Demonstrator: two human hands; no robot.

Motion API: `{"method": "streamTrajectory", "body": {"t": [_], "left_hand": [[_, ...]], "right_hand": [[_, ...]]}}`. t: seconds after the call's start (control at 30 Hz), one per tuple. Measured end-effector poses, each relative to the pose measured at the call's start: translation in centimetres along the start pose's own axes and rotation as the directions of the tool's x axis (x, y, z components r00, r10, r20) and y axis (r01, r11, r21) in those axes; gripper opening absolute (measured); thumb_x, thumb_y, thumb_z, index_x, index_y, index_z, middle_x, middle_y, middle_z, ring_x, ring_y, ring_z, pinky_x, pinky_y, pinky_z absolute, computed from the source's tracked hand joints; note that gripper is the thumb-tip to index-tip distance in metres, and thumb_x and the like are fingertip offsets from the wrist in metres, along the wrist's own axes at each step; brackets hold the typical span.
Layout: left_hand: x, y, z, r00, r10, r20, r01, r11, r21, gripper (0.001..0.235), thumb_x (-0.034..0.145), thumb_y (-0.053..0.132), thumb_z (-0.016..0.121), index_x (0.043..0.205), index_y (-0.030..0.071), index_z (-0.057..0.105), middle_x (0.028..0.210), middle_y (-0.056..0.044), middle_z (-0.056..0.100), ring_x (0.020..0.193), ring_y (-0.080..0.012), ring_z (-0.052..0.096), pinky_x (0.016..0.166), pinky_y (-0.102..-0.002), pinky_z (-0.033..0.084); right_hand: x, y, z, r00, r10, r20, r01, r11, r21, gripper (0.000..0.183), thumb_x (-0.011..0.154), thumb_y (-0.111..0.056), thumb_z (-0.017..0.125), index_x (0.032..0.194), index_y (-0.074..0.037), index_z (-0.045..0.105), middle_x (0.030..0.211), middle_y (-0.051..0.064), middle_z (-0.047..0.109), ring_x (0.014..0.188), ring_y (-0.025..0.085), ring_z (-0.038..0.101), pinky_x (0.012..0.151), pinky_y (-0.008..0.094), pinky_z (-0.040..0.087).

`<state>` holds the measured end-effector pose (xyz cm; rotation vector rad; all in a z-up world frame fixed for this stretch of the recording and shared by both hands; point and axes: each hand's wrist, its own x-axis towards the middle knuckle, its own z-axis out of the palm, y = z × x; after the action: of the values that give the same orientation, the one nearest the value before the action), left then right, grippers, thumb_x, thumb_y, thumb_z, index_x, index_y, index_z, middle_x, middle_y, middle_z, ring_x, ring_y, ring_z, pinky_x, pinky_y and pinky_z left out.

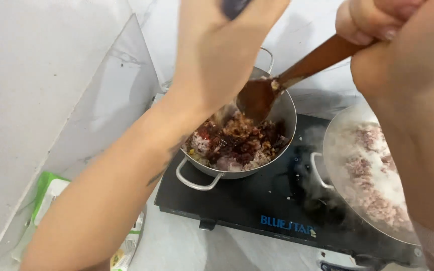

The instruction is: The person retrieves a seasoning packet, cuts it open with scissors, and pours the contents into a pot of meat and corn on the stove. They then stir the pot and a separate wok of ground meat using a spatula and wooden spoon.

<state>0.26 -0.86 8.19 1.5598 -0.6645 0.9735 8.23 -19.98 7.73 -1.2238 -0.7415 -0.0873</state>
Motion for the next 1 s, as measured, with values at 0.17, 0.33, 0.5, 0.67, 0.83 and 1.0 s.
{"method": "streamTrajectory", "body": {"t": [0.17,0.33,0.5,0.67,0.83,1.0], "left_hand": [[-6.3,-2.5,-0.4,0.902,-0.431,-0.007,0.431,0.902,0.006,0.046,0.096,0.054,0.053,0.068,0.021,0.039,0.059,0.010,0.034,0.055,-0.0056,0.034,0.050,-0.025,0.024],[-7.4,-5.8,0.0,0.874,-0.485,0.027,0.486,0.872,-0.057,0.049,0.097,0.048,0.062,0.061,0.020,0.045,0.054,0.007,0.043,0.053,-0.0041,0.042,0.050,-0.020,0.029],[-2.7,-1.1,-1.7,0.898,-0.432,0.085,0.426,0.901,0.074,0.045,0.096,0.053,0.052,0.065,0.022,0.043,0.058,0.012,0.034,0.050,-0.0039,0.034,0.045,-0.025,0.022],[-2.6,-0.9,-1.3,0.990,-0.081,0.120,0.044,0.960,0.277,0.051,0.107,0.042,0.035,0.067,0.012,0.046,0.061,0.002,0.042,0.056,-0.0125,0.038,0.054,-0.032,0.028],[-4.8,-6.7,-1.2,0.882,-0.468,-0.061,0.446,0.784,0.432,0.043,0.102,0.036,0.050,0.063,0.017,0.048,0.052,0.004,0.046,0.047,-0.0128,0.040,0.047,-0.034,0.030],[-7.3,-10.7,-5.6,0.525,-0.709,-0.472,0.788,0.614,-0.046,0.042,0.096,0.027,0.069,0.064,0.022,0.041,0.056,0.009,0.035,0.054,-0.0085,0.032,0.052,-0.034,0.026]], "right_hand": [[-4.8,4.0,6.4,0.897,0.280,-0.343,-0.289,0.957,0.024,0.052,0.098,-0.039,0.065,0.058,-0.018,0.039,0.050,-0.003,0.034,0.042,0.008,0.027,0.040,0.027,0.015],[-5.2,6.8,6.8,0.949,0.230,-0.215,-0.249,0.966,-0.069,0.051,0.104,-0.033,0.059,0.059,-0.016,0.043,0.050,-0.002,0.028,0.041,0.011,0.025,0.039,0.027,0.019],[-0.3,1.7,3.7,0.925,0.129,-0.358,-0.105,0.991,0.086,0.037,0.090,-0.007,0.058,0.058,-0.013,0.041,0.051,0.005,0.039,0.042,0.017,0.033,0.040,0.034,0.026],[-0.5,1.3,4.6,0.925,0.030,-0.379,-0.120,0.969,-0.217,0.019,0.086,0.002,0.049,0.078,-0.011,0.038,0.060,0.002,0.036,0.047,0.011,0.031,0.040,0.030,0.023],[-1.2,5.6,3.3,0.955,0.100,-0.279,-0.217,0.876,-0.431,0.059,0.118,-0.033,0.051,0.063,-0.016,0.037,0.052,0.000,0.037,0.042,0.011,0.031,0.041,0.026,0.020],[-1.9,8.6,-1.8,0.672,0.298,-0.678,-0.406,0.914,0.000,0.049,0.114,-0.028,0.059,0.073,-0.015,0.035,0.053,-0.003,0.029,0.043,0.010,0.020,0.041,0.030,0.013]]}}
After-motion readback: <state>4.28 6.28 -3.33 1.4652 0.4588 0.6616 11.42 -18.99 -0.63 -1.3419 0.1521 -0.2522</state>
